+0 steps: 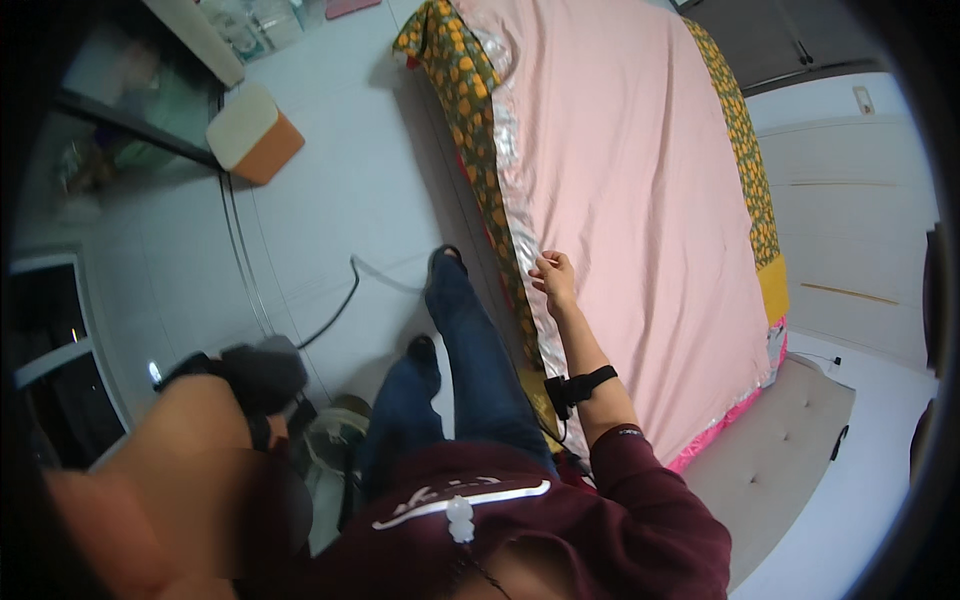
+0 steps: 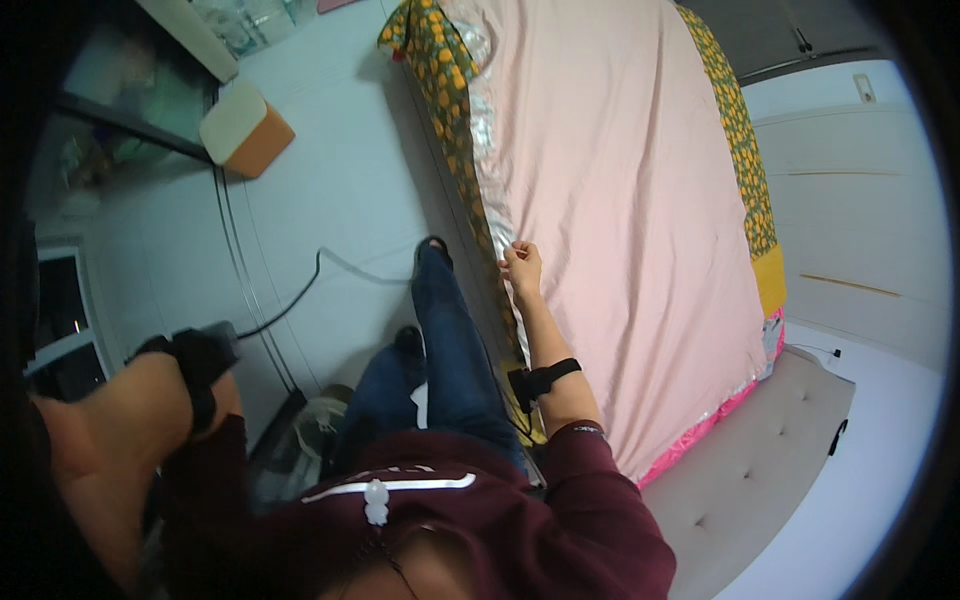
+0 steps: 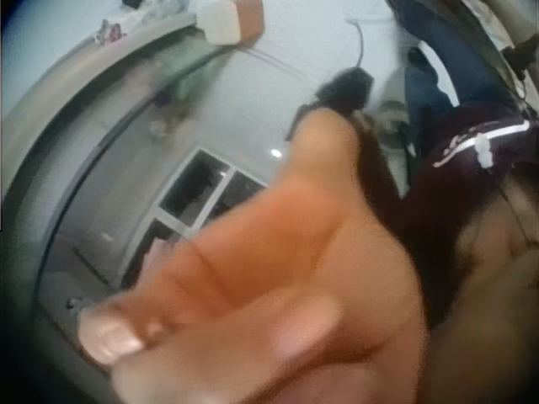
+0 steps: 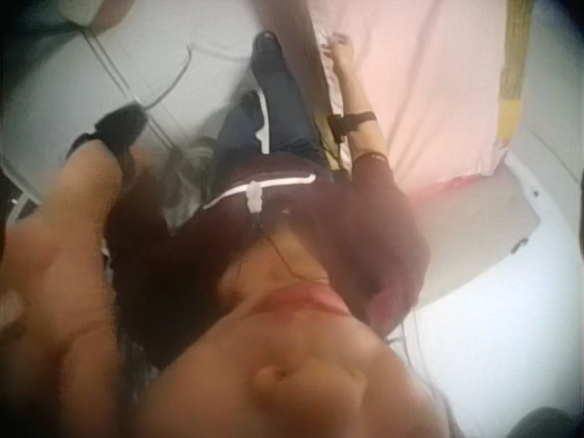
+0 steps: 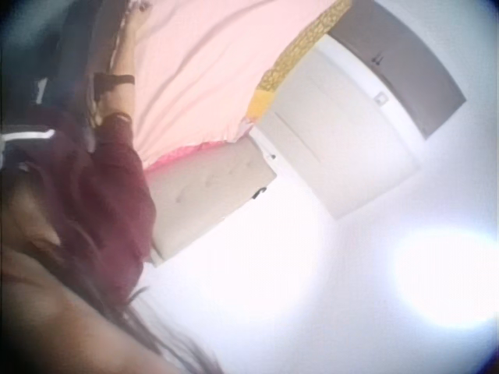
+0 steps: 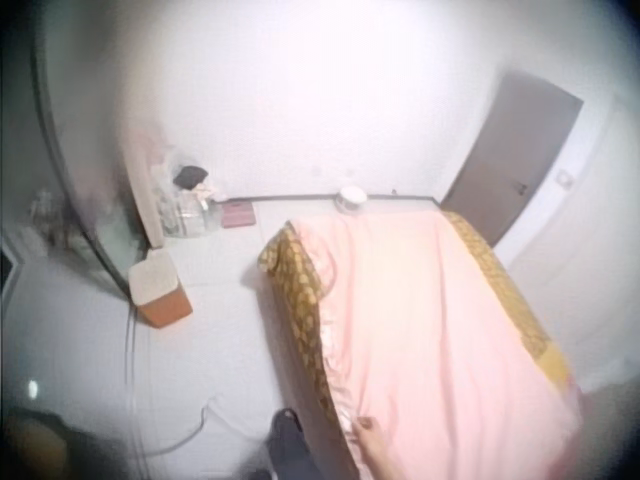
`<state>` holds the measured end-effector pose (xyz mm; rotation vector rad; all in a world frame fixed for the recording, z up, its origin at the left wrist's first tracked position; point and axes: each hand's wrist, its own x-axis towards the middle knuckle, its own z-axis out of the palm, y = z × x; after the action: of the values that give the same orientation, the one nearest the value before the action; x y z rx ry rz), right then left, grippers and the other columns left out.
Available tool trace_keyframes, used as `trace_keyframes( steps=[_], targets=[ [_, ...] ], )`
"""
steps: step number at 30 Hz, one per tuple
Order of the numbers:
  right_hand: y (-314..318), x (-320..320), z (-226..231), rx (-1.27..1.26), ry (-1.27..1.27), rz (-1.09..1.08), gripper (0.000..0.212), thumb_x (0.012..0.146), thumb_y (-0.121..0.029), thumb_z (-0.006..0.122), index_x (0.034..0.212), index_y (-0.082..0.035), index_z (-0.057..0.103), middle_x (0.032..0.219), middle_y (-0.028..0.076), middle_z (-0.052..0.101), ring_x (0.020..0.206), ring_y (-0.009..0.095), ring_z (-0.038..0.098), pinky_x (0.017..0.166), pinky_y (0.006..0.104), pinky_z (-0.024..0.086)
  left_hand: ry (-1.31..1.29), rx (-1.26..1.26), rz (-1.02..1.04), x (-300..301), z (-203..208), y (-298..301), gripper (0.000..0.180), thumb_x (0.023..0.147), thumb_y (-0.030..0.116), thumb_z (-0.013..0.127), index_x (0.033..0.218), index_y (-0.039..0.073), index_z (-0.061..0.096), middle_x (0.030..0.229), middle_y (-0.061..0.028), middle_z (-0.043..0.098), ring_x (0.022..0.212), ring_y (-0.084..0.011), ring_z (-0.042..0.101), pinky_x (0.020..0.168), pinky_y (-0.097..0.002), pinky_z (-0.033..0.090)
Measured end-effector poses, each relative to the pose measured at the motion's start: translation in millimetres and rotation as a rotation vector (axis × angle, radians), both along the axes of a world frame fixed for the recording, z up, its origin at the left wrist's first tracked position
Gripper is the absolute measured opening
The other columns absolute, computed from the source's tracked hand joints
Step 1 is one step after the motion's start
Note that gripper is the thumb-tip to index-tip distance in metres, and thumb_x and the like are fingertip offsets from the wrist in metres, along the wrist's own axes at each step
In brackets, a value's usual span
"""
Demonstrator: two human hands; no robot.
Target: The person smooths and adjusts a pink duvet cover on a bed, repeatedly pulling and tucking the edges to align it with the mattress. They move around the bed to reach different sides and corners, ensuring the cover is evenly spread.
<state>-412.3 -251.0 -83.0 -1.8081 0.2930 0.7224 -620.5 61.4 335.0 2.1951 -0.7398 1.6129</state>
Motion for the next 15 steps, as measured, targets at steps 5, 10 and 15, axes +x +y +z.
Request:
trace_keyframes(
  steps=[5, 10, 15],
  targets=[
    [108, 76, -50, -0.088, -0.175, 0.574, 0.017, 0.086, -0.015, 0.049, 0.078, -0.006, 0.062, 0.069, 0.007, 0.061, 0.061, 0.018, 0.058, 0.054, 0.0305, 0.046, -0.007, -0.028, 0.103, 98, -16, 72, 0.028, 0.090, 0.019, 0.045, 0.112, 0.001, 0.046, 0.098, -0.0097, 0.053, 0.083, -0.0182, 0.054, 0.078, -0.0312, 0.046],
    [211, 160, -82, 0.394, 0.278, 0.073, 0.005, 0.081, -0.013, 0.055, 0.080, -0.014, 0.050, 0.066, 0.001, 0.050, 0.056, 0.013, 0.048, 0.048, 0.0285, 0.040, 0.010, -0.062, 0.209, 232, -42, 135, 0.024, 0.090, 0.016, 0.045, 0.110, 0.001, 0.046, 0.097, -0.0095, 0.054, 0.080, -0.0180, 0.055, 0.077, -0.0309, 0.047],
    [267, 255, -105, 0.611, 0.499, -0.004, 0.017, 0.083, -0.023, 0.052, 0.070, -0.014, 0.045, 0.061, -0.002, 0.042, 0.056, 0.015, 0.042, 0.052, 0.0297, 0.037, -0.081, -0.036, 0.181, 349, -52, 174, 0.020, 0.090, 0.013, 0.045, 0.107, 0.001, 0.046, 0.096, -0.0092, 0.054, 0.078, -0.0179, 0.055, 0.076, -0.0306, 0.047]
  ],
)
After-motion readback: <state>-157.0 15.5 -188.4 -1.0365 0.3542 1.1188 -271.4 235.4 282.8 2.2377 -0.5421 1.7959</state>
